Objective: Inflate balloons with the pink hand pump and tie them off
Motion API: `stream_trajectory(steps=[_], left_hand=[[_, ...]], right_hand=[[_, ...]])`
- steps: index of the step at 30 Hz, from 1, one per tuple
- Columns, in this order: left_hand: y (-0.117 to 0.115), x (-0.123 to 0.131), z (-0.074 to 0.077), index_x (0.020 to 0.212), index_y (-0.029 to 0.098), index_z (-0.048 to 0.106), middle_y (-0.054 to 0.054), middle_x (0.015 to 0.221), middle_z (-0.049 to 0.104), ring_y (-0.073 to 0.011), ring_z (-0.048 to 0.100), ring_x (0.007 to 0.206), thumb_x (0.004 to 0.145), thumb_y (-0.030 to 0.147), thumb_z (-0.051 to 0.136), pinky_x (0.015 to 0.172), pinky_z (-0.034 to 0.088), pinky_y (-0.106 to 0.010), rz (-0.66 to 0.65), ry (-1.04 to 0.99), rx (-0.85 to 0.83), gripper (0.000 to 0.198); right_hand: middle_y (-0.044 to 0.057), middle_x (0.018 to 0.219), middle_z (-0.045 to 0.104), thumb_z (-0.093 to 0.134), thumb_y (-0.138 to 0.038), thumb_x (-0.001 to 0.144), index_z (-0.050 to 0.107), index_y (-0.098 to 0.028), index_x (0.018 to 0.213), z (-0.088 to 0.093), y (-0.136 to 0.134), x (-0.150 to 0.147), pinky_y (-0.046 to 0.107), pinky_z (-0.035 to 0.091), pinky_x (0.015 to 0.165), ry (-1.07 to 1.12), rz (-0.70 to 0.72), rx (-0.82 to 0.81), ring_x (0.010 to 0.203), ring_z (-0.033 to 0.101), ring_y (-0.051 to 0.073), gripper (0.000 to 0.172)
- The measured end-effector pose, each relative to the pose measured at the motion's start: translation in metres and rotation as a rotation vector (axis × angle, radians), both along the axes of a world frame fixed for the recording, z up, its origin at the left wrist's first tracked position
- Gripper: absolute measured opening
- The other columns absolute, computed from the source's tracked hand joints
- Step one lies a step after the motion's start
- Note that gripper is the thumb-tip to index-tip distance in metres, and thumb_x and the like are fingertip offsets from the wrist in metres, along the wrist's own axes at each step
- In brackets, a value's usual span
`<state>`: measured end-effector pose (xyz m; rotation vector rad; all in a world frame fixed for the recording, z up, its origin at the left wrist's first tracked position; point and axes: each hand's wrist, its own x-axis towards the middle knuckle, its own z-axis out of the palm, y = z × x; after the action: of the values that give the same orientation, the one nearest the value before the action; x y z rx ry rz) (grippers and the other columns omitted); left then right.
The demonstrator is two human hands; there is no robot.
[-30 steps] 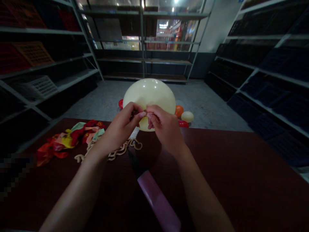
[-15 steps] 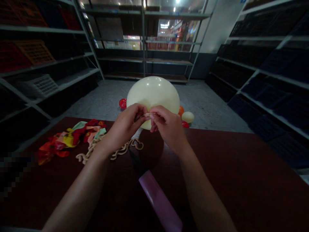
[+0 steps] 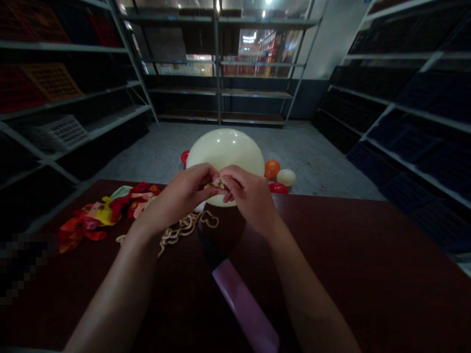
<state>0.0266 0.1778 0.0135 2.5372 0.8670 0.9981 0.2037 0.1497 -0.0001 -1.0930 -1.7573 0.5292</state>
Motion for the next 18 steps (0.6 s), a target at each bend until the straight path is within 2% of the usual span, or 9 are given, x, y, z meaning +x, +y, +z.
stream_trajectory(steps=[4,10,14,18], left_hand=[[0.002,-0.004,0.0,0.087,0.018,0.058,-0.001,0.078,0.062,-0.0129,0.056,0.07,0.088,0.027,0.066,0.063,0.042,-0.026,0.002,-0.073,0.044,0.012],[-0.002,0.002,-0.004,0.09,0.022,0.063,-0.002,0.073,0.061,-0.0138,0.056,0.068,0.091,0.039,0.062,0.063,0.044,-0.028,0.056,-0.201,0.202,0.017],[-0.003,0.008,-0.009,0.099,0.022,0.062,-0.003,0.079,0.061,-0.015,0.058,0.073,0.092,0.041,0.06,0.067,0.046,-0.029,0.094,-0.229,0.289,0.02],[-0.003,0.012,-0.015,0.116,0.024,0.057,-0.003,0.081,0.061,-0.0154,0.058,0.072,0.09,0.044,0.06,0.066,0.047,-0.03,0.179,-0.237,0.268,0.033]], right_hand=[[-0.005,0.064,0.064,0.053,-0.033,0.094,0.061,-0.022,0.088,0.001,-0.002,-0.001,0.024,0.052,0.053,0.091,0.072,-0.067,0.053,0.064,0.01,0.015],[-0.005,0.064,0.063,0.057,-0.036,0.093,0.06,-0.022,0.088,0.013,-0.012,0.001,0.024,0.053,0.053,0.185,0.117,-0.048,0.054,0.065,0.01,0.016],[-0.005,0.063,0.062,0.06,-0.037,0.091,0.06,-0.022,0.087,0.018,-0.016,0.0,0.024,0.054,0.054,0.24,0.107,-0.064,0.054,0.064,0.01,0.016],[-0.006,0.061,0.06,0.06,-0.033,0.091,0.061,-0.021,0.089,0.016,-0.015,-0.003,0.023,0.052,0.053,0.308,0.092,-0.065,0.052,0.061,0.009,0.012]])
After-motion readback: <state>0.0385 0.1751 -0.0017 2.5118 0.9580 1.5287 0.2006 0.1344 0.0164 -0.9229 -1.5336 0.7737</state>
